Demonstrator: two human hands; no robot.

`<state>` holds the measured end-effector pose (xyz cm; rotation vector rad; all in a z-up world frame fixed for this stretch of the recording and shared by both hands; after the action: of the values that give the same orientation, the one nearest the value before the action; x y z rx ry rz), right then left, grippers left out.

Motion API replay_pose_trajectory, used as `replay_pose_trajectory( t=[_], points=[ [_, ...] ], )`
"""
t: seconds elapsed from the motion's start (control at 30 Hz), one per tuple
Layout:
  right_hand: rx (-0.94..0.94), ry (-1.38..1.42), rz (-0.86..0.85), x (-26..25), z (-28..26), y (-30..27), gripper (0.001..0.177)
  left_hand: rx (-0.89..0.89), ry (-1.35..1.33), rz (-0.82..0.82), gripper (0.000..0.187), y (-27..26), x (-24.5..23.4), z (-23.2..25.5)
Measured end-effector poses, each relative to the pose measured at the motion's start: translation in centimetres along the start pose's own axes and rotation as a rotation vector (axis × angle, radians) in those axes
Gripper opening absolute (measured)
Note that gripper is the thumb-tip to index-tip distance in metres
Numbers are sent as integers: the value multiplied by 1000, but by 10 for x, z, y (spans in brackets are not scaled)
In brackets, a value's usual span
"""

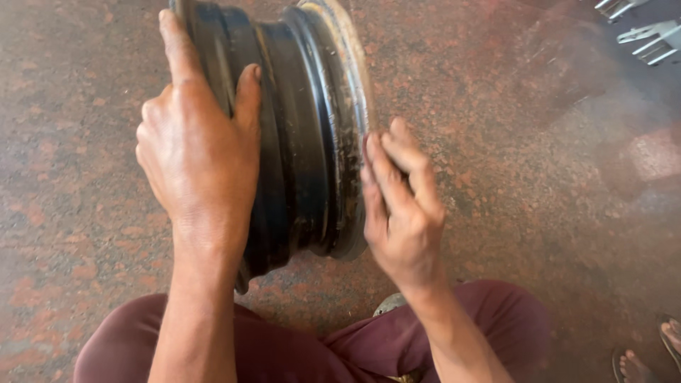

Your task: The person sits on the floor and sands the outer rim of a black metal wheel rim using a sanding block. They rotate the rim with one hand while sanding with the other, focusing on the curved edge.

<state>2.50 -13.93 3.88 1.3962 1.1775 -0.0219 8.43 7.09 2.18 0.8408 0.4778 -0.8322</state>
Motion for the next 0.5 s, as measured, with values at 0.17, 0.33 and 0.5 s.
replay_pose_trajectory(
  t=[0.17,0.33,0.5],
  points=[
    [20,81,-67,20,30,35,22,105,-7,68,71,-2,-4,5],
    [-31,62,-23,11,11,19,21,44,8,62,73,14,5,0],
    [-15,96,-60,33,34,57,20,0,38,6,73,23,3,-1]
  ],
)
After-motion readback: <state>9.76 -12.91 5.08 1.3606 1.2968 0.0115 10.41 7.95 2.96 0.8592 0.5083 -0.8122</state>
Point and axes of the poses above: each hand's wrist, its own y-axis towards the middle knuckle, its own x-axis out of the palm, z = x × y, the point moved 8 cm from there along y, towards the middle knuckle, and after that the axes turned 3 degrees about z, right-handed, at the moved point
